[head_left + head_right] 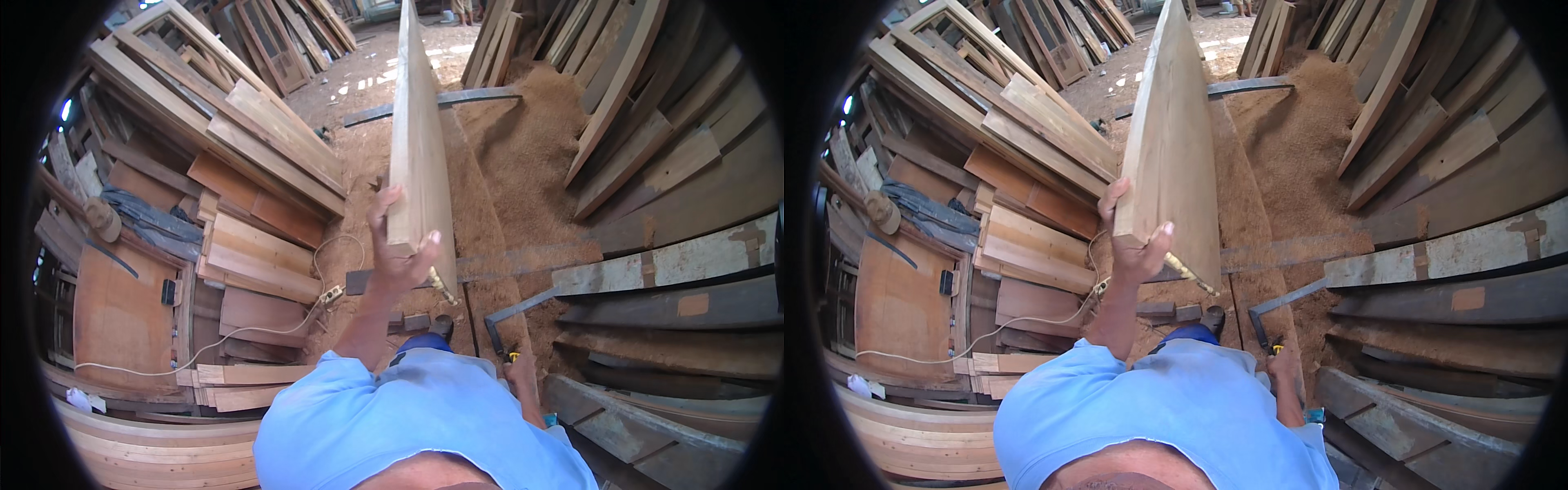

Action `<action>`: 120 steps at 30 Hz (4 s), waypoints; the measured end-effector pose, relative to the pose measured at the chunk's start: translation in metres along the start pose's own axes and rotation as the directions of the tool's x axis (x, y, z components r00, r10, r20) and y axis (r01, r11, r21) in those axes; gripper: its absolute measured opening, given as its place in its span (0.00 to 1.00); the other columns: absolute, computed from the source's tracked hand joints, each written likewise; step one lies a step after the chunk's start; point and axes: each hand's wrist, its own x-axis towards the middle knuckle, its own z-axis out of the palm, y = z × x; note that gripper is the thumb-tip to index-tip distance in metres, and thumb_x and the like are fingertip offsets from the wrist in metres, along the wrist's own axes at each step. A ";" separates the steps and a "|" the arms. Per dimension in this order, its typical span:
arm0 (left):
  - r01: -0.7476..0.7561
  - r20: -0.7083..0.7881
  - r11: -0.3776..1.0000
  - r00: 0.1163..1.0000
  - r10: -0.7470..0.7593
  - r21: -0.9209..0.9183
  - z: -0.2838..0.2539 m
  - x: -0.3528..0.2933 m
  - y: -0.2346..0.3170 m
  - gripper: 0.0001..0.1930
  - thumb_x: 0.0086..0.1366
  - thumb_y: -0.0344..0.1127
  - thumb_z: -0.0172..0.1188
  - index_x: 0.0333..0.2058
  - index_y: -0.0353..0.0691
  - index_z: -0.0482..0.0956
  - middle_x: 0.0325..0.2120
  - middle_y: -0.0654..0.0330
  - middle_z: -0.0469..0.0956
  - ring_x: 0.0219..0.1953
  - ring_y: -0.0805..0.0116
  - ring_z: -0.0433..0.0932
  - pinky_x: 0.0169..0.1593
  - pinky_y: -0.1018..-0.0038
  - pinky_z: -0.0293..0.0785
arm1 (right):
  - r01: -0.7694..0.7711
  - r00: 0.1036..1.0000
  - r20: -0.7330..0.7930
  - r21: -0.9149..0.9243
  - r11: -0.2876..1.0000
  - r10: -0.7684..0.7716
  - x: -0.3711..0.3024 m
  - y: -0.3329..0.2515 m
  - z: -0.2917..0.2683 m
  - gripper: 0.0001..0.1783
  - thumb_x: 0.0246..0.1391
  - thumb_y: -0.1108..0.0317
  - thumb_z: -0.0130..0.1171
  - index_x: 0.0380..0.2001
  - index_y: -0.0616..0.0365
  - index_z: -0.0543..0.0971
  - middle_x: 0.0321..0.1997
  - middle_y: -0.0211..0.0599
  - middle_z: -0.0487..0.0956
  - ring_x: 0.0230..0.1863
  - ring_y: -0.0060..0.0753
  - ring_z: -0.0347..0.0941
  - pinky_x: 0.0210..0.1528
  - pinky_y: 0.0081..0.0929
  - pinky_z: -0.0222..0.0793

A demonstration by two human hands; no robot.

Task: The person measures a large piece of wood with a tape measure, checks the edge with a square, and then sands the edge of the wood using a power planer.

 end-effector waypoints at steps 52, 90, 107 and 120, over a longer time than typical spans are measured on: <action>0.991 -0.186 0.086 0.066 -0.980 -0.100 -0.164 -0.419 -0.169 0.37 0.73 0.28 0.44 0.75 0.44 0.37 0.72 0.45 0.53 0.72 0.56 0.56 0.72 0.69 0.52 | -0.361 0.733 0.673 0.507 0.783 -0.098 0.120 -0.207 -0.087 0.26 0.61 0.48 0.58 0.58 0.48 0.73 0.36 0.31 0.77 0.34 0.33 0.77 0.36 0.37 0.75; 0.973 -0.277 -0.036 -0.100 -0.956 -0.228 -0.222 -0.388 -0.156 0.09 0.72 0.43 0.58 0.35 0.46 0.76 0.24 0.70 0.71 0.26 0.78 0.71 0.29 0.78 0.69 | 0.709 0.690 0.329 -0.126 0.694 -0.645 0.191 -0.170 -0.063 0.29 0.45 0.73 0.68 0.54 0.49 0.79 0.62 0.55 0.69 0.66 0.58 0.63 0.68 0.45 0.61; 0.941 -0.391 -0.056 -0.193 -0.900 -0.334 -0.210 -0.404 -0.165 0.07 0.69 0.33 0.62 0.38 0.35 0.78 0.24 0.64 0.75 0.23 0.75 0.72 0.28 0.77 0.70 | 0.580 0.791 0.029 -0.351 0.735 -0.611 0.280 -0.096 -0.112 0.30 0.42 0.73 0.71 0.53 0.43 0.82 0.67 0.49 0.68 0.68 0.56 0.62 0.69 0.46 0.60; 0.936 -0.409 -0.083 -0.228 -0.883 -0.341 -0.210 -0.395 -0.165 0.08 0.70 0.34 0.60 0.41 0.34 0.76 0.30 0.60 0.79 0.28 0.70 0.78 0.35 0.71 0.79 | 0.646 0.716 -0.101 -0.278 0.711 -0.690 0.278 -0.080 -0.102 0.29 0.42 0.76 0.69 0.49 0.36 0.81 0.67 0.42 0.66 0.69 0.53 0.59 0.66 0.50 0.62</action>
